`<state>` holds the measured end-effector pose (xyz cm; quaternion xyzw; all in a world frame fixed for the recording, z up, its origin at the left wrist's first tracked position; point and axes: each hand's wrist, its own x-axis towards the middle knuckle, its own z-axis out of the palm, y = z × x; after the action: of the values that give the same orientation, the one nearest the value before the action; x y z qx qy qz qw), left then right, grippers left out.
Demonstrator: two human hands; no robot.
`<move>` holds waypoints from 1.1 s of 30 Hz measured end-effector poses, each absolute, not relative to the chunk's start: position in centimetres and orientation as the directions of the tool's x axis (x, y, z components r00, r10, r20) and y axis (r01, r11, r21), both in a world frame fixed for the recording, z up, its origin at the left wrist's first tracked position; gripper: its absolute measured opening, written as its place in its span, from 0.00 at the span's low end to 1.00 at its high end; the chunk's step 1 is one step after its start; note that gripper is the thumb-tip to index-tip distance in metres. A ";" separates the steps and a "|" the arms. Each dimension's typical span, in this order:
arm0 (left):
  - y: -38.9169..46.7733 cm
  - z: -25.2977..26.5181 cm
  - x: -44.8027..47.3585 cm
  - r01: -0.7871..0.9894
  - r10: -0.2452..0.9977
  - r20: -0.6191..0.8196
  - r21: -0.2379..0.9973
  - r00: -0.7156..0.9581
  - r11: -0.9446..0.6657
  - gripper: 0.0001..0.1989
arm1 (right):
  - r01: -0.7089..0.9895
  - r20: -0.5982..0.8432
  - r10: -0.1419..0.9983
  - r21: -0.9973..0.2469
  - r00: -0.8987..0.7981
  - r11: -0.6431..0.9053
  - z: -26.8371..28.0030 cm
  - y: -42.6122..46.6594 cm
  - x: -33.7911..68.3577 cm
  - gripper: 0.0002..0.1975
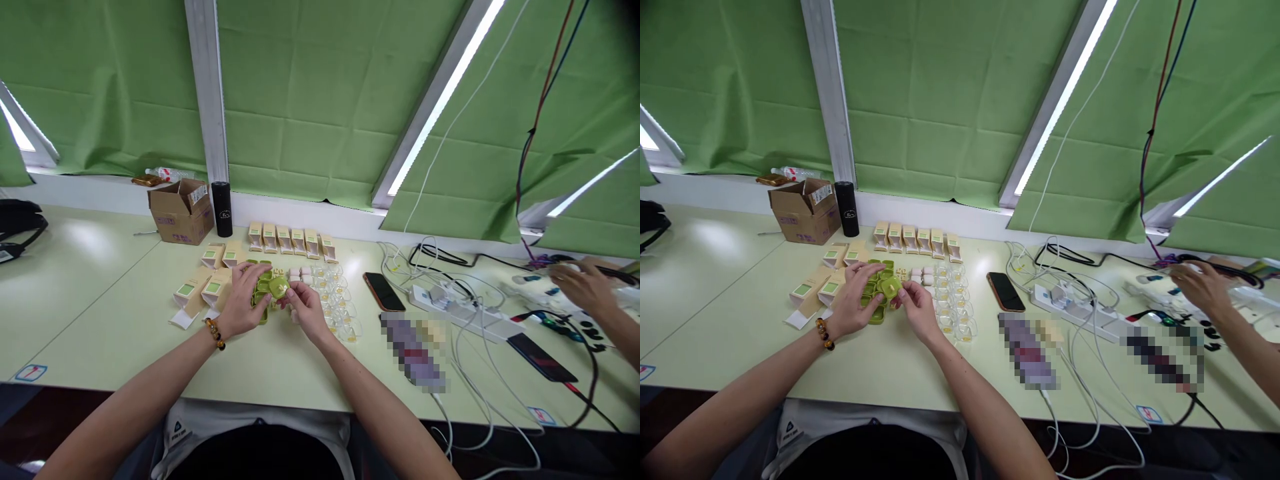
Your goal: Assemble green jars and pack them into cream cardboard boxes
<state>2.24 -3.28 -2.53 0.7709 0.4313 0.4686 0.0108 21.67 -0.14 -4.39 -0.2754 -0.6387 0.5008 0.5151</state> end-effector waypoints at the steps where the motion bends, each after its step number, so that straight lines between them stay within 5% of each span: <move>1: -3.3 -2.6 2.3 0.655 0.660 0.713 0.386 0.234 -0.650 0.31 | -0.171 0.378 0.872 -0.925 -0.312 0.340 -4.4 -0.1 21.7 0.21; 6: -3.0 -3.3 2.5 0.626 0.640 0.680 0.334 0.358 -0.705 0.30 | -0.118 0.363 0.872 -0.932 -0.329 0.344 -4.1 -0.2 21.9 0.20; 11: -2.7 -3.2 2.5 0.580 0.706 0.675 0.494 0.213 -0.648 0.20 | 0.032 0.410 0.865 -0.899 -0.291 0.437 -3.1 0.2 22.9 0.17; 15: -2.0 -3.3 2.1 0.398 0.838 0.545 0.768 0.007 -0.502 0.21 | 0.484 0.543 0.785 -0.623 -0.297 0.614 -1.1 0.0 24.7 0.08; 19: -1.0 -3.8 1.8 0.058 0.913 0.407 0.913 -0.045 -0.404 0.26 | 0.776 0.389 0.778 -0.208 -0.493 0.595 0.4 -1.5 25.9 0.08; 24: -0.5 -3.7 1.9 -0.159 0.944 0.315 0.931 -0.102 -0.328 0.30 | 0.809 0.240 0.779 0.050 -0.579 0.586 -0.6 -3.2 25.8 0.16; 33: -0.3 -1.8 2.7 -0.200 0.933 0.343 0.912 -0.107 -0.358 0.31 | 0.796 0.273 0.748 0.176 -0.605 0.579 -2.7 -2.9 25.5 0.08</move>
<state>2.66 -0.29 -1.78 0.5066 0.3621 0.6498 0.4360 25.51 -2.94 -2.65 -0.4363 -0.8846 -0.1410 0.0846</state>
